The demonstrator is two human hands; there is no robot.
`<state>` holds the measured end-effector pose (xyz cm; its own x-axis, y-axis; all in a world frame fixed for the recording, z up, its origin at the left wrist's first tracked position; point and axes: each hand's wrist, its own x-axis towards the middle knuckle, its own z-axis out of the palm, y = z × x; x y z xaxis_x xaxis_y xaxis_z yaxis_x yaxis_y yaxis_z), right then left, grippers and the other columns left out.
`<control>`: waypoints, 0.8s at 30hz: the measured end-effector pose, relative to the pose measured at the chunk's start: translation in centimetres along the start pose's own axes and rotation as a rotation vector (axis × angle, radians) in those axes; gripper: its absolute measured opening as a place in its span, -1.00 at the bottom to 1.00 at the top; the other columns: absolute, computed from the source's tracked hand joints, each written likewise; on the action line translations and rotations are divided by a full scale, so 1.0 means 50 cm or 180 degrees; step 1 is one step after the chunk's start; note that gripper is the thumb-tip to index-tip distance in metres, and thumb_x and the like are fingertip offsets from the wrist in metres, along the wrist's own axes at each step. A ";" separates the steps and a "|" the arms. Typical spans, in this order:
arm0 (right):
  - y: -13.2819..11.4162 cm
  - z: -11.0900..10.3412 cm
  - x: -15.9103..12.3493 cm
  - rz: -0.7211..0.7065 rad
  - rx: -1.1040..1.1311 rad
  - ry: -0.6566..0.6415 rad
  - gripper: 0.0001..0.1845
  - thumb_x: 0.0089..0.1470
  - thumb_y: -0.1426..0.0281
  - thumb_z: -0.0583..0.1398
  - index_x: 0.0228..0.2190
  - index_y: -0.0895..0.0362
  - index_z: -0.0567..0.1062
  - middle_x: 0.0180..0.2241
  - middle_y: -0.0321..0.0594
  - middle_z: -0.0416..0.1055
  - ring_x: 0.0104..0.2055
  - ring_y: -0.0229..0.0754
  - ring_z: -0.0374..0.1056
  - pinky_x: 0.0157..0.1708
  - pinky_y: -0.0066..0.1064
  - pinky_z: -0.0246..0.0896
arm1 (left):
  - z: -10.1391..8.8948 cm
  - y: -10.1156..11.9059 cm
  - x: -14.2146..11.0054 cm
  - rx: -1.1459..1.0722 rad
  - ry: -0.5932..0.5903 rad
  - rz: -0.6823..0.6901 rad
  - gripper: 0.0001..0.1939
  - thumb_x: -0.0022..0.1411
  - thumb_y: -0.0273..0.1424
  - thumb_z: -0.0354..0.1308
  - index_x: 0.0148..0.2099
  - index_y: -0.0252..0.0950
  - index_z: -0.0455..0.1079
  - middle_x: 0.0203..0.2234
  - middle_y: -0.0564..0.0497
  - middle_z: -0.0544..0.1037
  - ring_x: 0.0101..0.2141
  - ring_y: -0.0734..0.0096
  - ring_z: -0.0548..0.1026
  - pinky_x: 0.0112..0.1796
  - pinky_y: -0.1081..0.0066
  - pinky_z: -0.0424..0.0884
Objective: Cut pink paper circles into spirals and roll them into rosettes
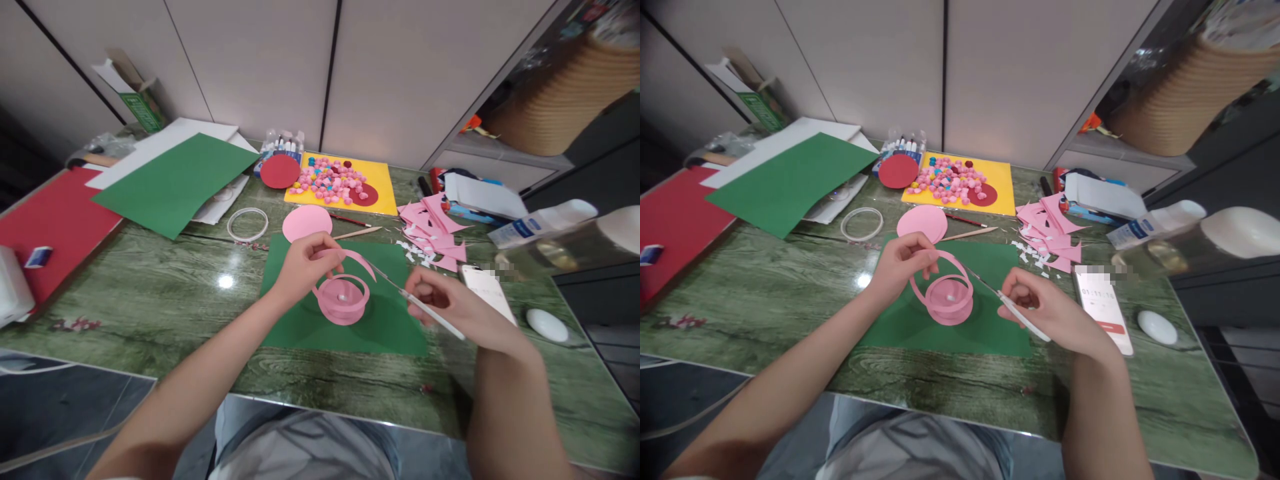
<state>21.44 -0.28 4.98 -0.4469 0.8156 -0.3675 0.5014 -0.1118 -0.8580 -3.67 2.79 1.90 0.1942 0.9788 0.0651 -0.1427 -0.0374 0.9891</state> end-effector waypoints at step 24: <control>-0.005 0.001 -0.001 0.0054 -0.0041 -0.0031 -0.71 -0.01 0.19 0.25 -0.44 0.09 0.27 -0.57 -0.39 0.21 -0.55 -0.34 0.11 -0.57 -0.49 -0.04 | 0.005 0.005 -0.001 0.0158 -0.0082 -0.0120 -0.90 0.01 -0.44 0.18 -0.49 -0.34 0.34 -0.67 0.12 0.42 -0.65 0.62 0.33 -0.58 0.56 0.26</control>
<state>21.29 -0.32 5.21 -0.4454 0.8081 -0.3856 0.5184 -0.1184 -0.8469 -3.46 2.67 2.18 0.2236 0.9742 0.0305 -0.0866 -0.0114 0.9962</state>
